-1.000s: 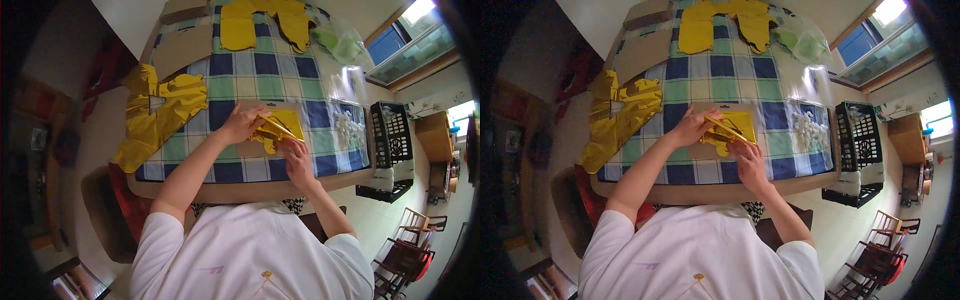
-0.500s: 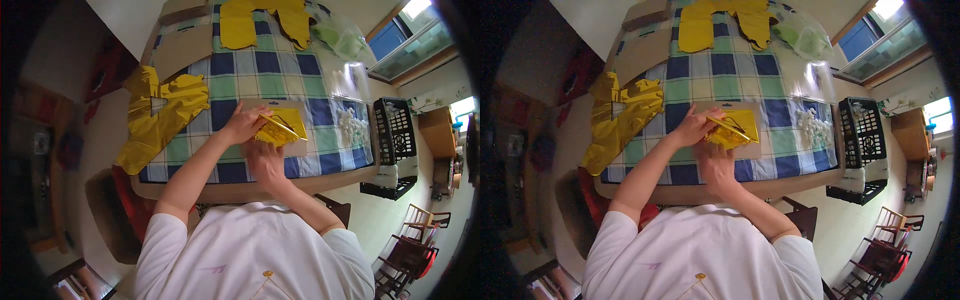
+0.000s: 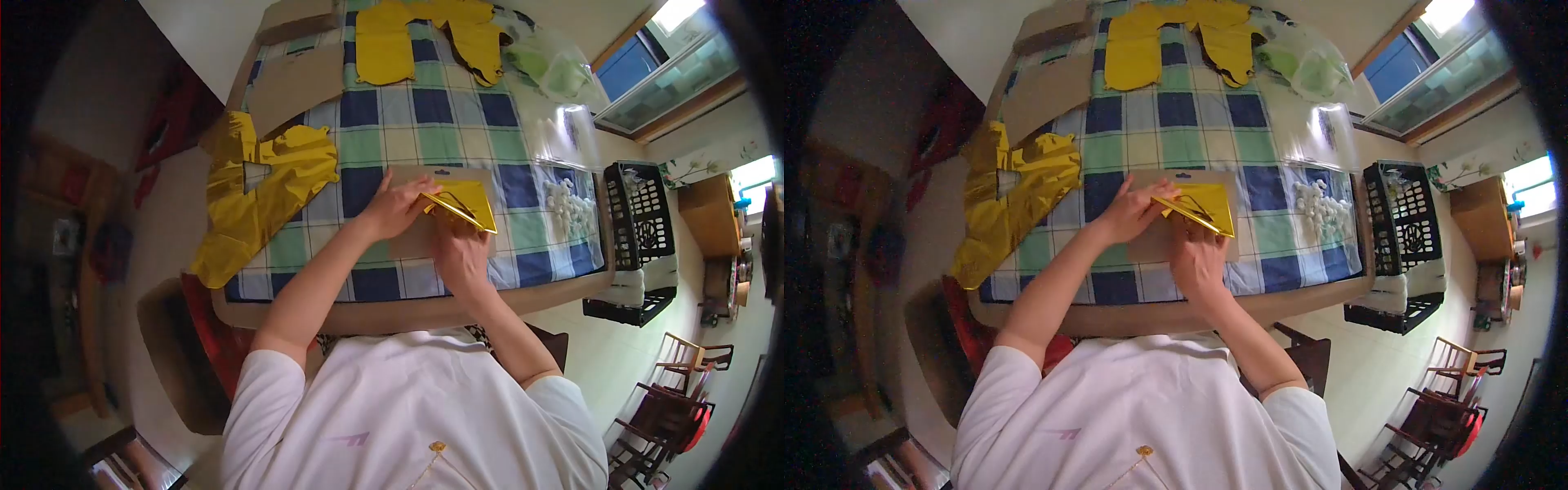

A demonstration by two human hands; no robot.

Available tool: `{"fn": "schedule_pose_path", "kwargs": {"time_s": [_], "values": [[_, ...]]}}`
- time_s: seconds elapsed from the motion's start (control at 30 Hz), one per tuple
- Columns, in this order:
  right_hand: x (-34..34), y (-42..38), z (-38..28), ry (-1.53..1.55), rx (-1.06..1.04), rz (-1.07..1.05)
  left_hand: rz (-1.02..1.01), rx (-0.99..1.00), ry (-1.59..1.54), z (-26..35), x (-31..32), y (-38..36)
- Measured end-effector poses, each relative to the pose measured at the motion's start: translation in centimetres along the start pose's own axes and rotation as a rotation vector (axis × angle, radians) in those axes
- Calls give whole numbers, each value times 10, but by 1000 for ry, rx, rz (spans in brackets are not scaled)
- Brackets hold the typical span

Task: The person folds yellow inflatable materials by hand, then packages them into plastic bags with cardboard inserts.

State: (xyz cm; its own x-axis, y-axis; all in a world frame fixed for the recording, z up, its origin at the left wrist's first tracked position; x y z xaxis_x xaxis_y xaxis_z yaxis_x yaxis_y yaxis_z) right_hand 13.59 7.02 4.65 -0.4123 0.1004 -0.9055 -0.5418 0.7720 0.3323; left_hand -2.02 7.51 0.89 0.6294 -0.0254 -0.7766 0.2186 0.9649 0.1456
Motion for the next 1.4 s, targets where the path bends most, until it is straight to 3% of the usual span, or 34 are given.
{"fn": "schedule_pose_path", "kwargs": {"time_s": [0.33,0.43,0.73,0.93,1.03,1.23,1.33,1.4], "values": [[-8,-11,11,3,-23,-104,234,34,111,6,14,-3],[-23,-35,12,139,44,-377,268,47,118,6,15,-5],[-12,-52,30,112,-134,-165,258,50,155,5,16,-4],[-6,-25,16,123,-98,-131,254,40,136,4,15,-3],[13,-17,20,168,-8,-217,259,48,144,8,12,-3],[22,-7,17,275,-1,-136,233,16,115,10,8,-5],[-3,-18,20,235,-79,14,231,6,101,8,12,-3],[-19,-33,37,299,-88,-25,228,18,120,12,7,-4]]}}
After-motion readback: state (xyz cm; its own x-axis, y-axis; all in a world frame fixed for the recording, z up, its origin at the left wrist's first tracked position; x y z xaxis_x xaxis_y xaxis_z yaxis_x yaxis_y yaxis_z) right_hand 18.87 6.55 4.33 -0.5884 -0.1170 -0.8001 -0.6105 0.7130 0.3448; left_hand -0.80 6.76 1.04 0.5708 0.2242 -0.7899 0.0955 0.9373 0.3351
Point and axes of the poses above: each hand's wrist, its own y-axis towards the middle knuckle, its own x-axis out of the palm, z = x × y, the point moved 4 cm from there along y, towards the middle knuckle, and after that the axes turned 9 degrees about x, right-handed, at the moved point
